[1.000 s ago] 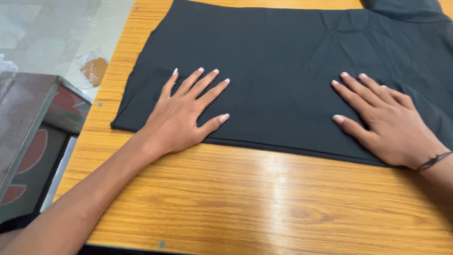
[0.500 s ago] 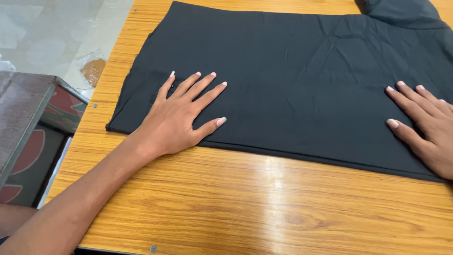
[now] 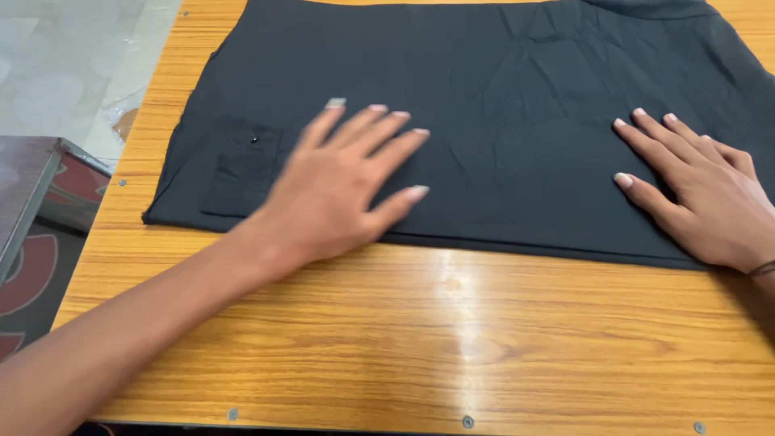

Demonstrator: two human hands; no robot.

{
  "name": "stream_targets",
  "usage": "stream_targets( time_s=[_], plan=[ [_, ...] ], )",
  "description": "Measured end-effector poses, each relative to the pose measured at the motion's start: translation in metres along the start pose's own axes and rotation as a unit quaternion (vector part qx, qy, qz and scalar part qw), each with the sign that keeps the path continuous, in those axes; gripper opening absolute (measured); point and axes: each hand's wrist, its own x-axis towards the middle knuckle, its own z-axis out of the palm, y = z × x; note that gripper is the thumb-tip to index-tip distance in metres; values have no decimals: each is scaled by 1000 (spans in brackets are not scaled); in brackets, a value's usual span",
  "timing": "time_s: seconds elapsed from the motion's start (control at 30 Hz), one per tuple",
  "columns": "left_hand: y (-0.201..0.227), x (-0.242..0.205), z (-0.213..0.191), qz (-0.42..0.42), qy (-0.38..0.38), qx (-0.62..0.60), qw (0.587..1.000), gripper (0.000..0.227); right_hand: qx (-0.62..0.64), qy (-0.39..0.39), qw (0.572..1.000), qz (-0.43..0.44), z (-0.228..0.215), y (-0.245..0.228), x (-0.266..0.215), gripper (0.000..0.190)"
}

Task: Smoothing out and inspecting a piece of black fabric on a wooden table.

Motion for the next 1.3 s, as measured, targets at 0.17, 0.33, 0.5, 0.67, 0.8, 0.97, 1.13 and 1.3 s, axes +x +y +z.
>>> stream_targets(
  time_s=[0.17, 0.33, 0.5, 0.67, 0.8, 0.97, 1.13, 1.3],
  plan=[
    [53, 60, 42, 70, -12, -18, 997, 67, -9, 12, 1000, -8, 0, -1, -1, 67],
    [70, 90, 71, 73, -39, -57, 995, 67, 0, 13, 1000, -7, -4, -3, -6, 67],
    [38, 63, 59, 64, -77, -29, 995, 70, -18, 20, 1000, -14, 4, 5, -4, 66],
    [-24, 14, 32, 5, -88, 15, 996, 65, -15, 11, 1000, -9, 2, 4, -4, 68],
    [-64, -22, 19, -33, -58, 35, 997, 61, -12, 8, 1000, -10, 2, 4, -3, 68],
    [-69, -33, 20, -50, -44, 24, 998, 62, -14, 4, 1000, -14, 0, 1, -7, 67],
    [-52, -54, 7, -48, -33, 15, 998, 62, -14, 4, 1000, -21, -4, -13, -20, 66],
    [-43, -70, 3, -54, -43, 30, 997, 64, -8, -5, 1000, -17, -13, -29, -34, 67]
  ],
)
